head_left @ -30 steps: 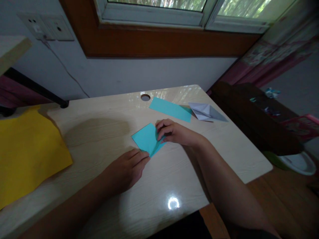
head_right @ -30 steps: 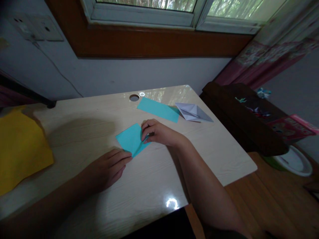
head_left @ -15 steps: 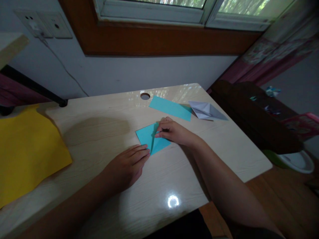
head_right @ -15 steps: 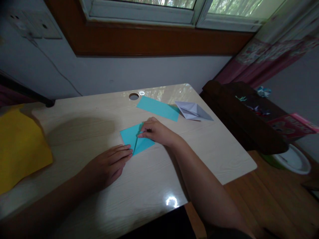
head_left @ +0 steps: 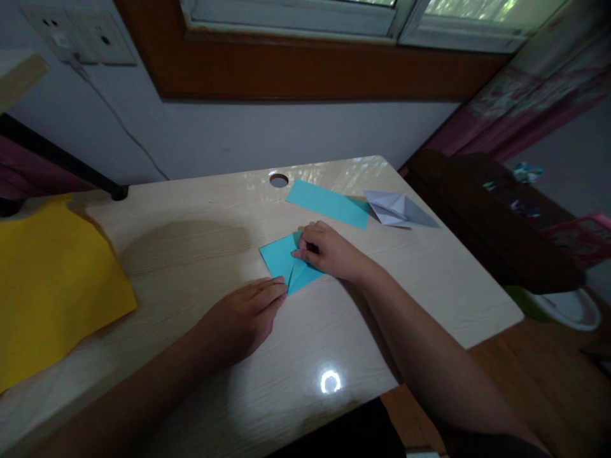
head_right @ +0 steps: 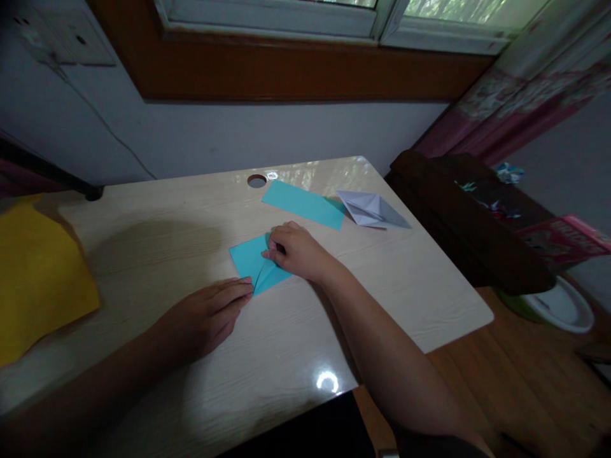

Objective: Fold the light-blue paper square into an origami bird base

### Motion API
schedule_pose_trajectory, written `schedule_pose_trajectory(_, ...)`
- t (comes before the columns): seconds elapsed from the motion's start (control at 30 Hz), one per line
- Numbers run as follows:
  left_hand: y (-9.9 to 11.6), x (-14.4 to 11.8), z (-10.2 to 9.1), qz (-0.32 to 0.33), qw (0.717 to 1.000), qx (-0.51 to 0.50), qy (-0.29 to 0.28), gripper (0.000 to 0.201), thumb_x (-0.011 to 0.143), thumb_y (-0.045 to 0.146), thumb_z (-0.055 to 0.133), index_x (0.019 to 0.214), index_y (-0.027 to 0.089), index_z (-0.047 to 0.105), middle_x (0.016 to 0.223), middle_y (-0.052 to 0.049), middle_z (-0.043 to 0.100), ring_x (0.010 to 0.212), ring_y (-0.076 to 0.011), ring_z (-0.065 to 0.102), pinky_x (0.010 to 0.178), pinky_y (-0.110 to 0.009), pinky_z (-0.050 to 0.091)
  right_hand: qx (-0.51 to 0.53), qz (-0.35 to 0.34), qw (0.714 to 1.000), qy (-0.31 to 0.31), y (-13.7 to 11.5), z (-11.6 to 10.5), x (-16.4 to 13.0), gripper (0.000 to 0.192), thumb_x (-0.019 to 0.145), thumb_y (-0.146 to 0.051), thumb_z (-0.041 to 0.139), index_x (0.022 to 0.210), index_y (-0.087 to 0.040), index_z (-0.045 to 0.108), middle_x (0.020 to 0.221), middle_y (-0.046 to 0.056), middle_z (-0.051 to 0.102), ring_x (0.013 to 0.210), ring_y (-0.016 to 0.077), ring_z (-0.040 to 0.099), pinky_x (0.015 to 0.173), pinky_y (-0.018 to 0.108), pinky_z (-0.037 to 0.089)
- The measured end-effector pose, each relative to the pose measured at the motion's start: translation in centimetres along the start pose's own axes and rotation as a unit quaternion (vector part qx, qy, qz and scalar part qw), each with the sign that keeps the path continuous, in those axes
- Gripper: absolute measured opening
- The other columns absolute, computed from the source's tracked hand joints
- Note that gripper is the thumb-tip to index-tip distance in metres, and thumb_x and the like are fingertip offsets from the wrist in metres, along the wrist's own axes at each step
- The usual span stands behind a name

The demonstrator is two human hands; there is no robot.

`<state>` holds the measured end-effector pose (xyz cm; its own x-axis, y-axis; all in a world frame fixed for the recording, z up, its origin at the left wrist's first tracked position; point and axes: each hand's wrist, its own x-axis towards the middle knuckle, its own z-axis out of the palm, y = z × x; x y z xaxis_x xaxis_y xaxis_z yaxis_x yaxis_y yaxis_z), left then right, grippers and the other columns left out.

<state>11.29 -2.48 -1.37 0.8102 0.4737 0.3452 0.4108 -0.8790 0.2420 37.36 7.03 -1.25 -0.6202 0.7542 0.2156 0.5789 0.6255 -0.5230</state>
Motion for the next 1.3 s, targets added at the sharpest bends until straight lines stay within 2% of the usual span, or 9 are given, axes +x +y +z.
schedule_pose_trajectory(0.23,-0.2,-0.1,-0.1,0.010,1.000,0.005,0.006,0.035,0.092,0.002,0.045,0.123,0.010,0.061,0.126,-0.012,0.068,0.125,-0.0225,0.063,0.111,-0.038,0.054,-0.001,0.008,1.000,-0.007,-0.2,-0.2,0.1,0.024,0.093,-0.035,0.068,0.078,-0.021,0.058,0.078,0.003,0.061,0.084,0.0216,0.054,0.082,0.034,0.038)
schedule_pose_trajectory(0.57,-0.5,-0.1,0.0,0.004,1.000,-0.010,-0.010,0.035,0.092,0.005,0.052,0.126,0.009,0.060,0.129,-0.015,0.066,0.127,-0.0261,0.060,0.112,-0.044,0.053,0.006,0.012,1.000,-0.008,0.0,-0.1,0.1,0.023,0.092,-0.034,0.069,0.077,-0.020,0.058,0.077,0.003,0.060,0.082,0.0210,0.053,0.080,0.033,0.037)
schedule_pose_trajectory(0.77,-1.0,0.0,0.0,0.004,1.000,-0.017,-0.011,0.038,0.092,0.006,0.051,0.129,0.011,0.059,0.127,-0.014,0.066,0.123,-0.0250,0.061,0.109,-0.045,0.055,0.005,0.005,1.000,-0.013,-0.1,-0.2,0.1,0.023,0.092,-0.033,0.070,0.078,-0.020,0.057,0.078,0.003,0.060,0.082,0.0203,0.053,0.081,0.033,0.036)
schedule_pose_trajectory(0.93,-0.9,0.2,0.2,-0.011,0.999,0.021,-0.031,0.054,0.092,0.006,0.051,0.146,0.012,0.048,0.141,-0.014,0.059,0.125,-0.0259,0.059,0.109,-0.044,0.053,0.009,0.000,1.000,-0.011,0.0,-0.2,0.1,0.024,0.092,-0.034,0.069,0.077,-0.020,0.057,0.078,0.003,0.060,0.081,0.0201,0.053,0.081,0.033,0.036)
schedule_pose_trajectory(1.03,-0.7,0.4,0.3,0.001,0.999,0.035,-0.032,0.050,0.094,0.006,0.050,0.144,0.010,0.051,0.150,-0.014,0.054,0.125,-0.0271,0.058,0.108,-0.044,0.053,0.012,0.004,1.000,-0.010,0.0,-0.1,0.1,0.023,0.092,-0.034,0.069,0.078,-0.020,0.058,0.077,0.003,0.060,0.082,0.0202,0.053,0.081,0.033,0.037)
schedule_pose_trajectory(1.3,-0.7,0.4,0.5,0.008,1.000,0.017,-0.017,0.048,0.094,0.005,0.049,0.142,0.007,0.054,0.146,-0.014,0.058,0.121,-0.0259,0.059,0.105,-0.044,0.055,0.014,0.017,1.000,0.005,-0.1,-0.1,0.2,0.021,0.094,-0.030,0.065,0.078,-0.019,0.058,0.076,0.003,0.060,0.080,0.0195,0.055,0.080,0.032,0.038)
